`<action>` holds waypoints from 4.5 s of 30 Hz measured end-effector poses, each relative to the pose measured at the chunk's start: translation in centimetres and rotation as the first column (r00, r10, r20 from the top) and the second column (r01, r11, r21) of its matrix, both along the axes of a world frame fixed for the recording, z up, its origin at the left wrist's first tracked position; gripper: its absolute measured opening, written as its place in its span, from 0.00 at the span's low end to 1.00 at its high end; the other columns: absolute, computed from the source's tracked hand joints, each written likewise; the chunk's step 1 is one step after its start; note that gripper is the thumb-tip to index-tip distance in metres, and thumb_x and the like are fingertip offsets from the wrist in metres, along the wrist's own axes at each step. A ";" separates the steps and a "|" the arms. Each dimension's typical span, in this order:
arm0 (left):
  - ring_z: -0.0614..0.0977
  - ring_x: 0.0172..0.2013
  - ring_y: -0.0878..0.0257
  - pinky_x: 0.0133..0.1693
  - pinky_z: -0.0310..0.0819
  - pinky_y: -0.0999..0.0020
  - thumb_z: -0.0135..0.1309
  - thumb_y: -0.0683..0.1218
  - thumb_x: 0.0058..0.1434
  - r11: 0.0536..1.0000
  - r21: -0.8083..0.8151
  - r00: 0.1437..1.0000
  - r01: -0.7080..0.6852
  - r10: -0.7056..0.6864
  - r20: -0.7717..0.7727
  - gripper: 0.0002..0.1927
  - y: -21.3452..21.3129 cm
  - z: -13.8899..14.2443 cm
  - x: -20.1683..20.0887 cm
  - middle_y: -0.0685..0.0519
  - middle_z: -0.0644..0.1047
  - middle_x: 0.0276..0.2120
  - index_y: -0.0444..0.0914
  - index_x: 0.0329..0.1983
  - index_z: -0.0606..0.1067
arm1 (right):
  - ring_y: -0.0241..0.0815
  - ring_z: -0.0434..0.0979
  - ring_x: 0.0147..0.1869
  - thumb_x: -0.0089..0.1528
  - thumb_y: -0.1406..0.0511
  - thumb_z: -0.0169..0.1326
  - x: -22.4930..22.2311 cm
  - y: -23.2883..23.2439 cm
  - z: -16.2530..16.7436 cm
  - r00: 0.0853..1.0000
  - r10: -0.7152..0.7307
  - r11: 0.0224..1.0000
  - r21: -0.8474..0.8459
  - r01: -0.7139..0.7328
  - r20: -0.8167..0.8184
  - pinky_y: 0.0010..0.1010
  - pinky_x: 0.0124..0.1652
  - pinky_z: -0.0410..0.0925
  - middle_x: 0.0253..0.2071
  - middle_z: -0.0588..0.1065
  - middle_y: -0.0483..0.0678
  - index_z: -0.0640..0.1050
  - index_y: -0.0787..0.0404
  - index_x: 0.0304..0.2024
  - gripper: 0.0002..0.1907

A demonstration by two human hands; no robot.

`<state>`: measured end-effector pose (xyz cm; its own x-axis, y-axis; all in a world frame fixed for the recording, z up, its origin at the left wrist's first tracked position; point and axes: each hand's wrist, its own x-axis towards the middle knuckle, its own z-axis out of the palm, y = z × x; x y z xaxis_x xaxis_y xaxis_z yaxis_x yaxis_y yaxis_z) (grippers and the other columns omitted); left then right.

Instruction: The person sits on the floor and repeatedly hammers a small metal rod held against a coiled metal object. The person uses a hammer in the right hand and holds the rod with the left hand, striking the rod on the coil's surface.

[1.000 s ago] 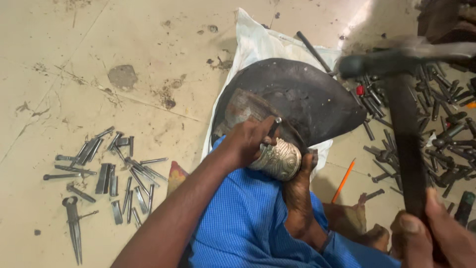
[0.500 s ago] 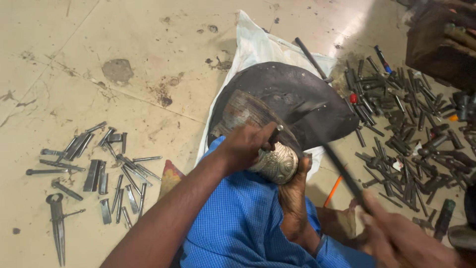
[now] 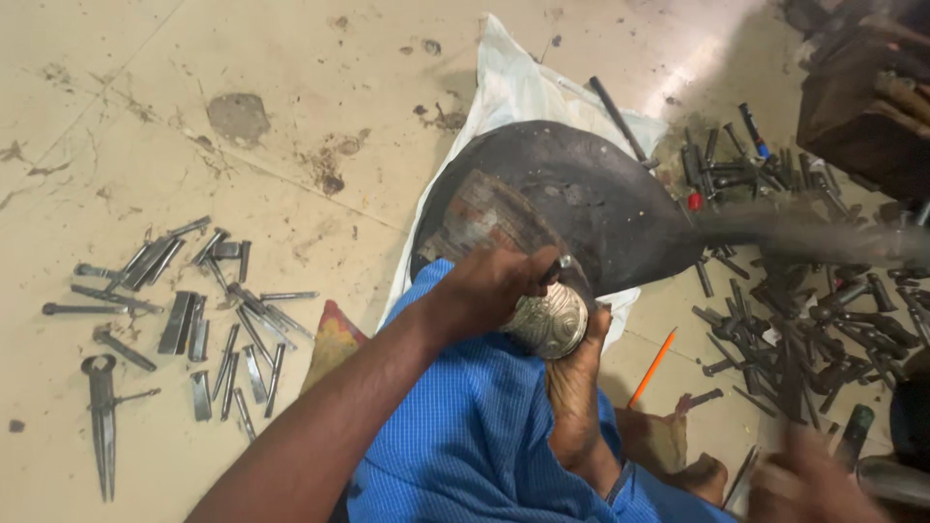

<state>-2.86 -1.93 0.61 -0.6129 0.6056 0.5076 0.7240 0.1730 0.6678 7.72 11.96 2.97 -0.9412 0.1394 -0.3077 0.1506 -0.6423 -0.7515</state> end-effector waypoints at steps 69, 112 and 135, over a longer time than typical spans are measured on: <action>0.86 0.48 0.47 0.50 0.80 0.58 0.36 0.53 0.79 0.917 0.265 0.904 -0.299 0.184 0.385 0.17 -0.1 -5.7 0.3 0.42 0.81 0.45 0.35 0.50 0.69 | 0.41 0.71 0.19 0.68 0.68 0.58 15.1 13.0 -3.5 0.859 -0.507 0.397 0.903 0.162 0.069 0.30 0.19 0.63 0.25 0.76 0.57 0.76 0.70 0.49 0.11; 0.87 0.38 0.58 0.39 0.84 0.63 0.41 0.36 0.67 0.784 0.092 0.374 -0.614 0.186 0.909 0.12 -0.3 -3.6 -4.7 0.44 0.82 0.39 0.35 0.53 0.65 | 0.32 0.73 0.25 0.59 0.69 0.64 -0.3 8.4 5.0 0.958 0.086 0.374 0.882 -0.286 0.274 0.26 0.24 0.64 0.33 0.82 0.45 0.72 0.61 0.65 0.31; 0.82 0.43 0.42 0.45 0.76 0.51 0.59 0.44 0.57 0.852 -0.483 0.849 -0.201 0.397 0.348 0.34 2.7 -0.6 -6.1 0.36 0.80 0.39 0.31 0.66 0.64 | 0.36 0.67 0.21 0.70 0.64 0.51 -3.5 11.3 12.9 0.930 0.007 0.147 0.919 -0.365 0.368 0.33 0.21 0.66 0.29 0.77 0.51 0.69 0.52 0.75 0.29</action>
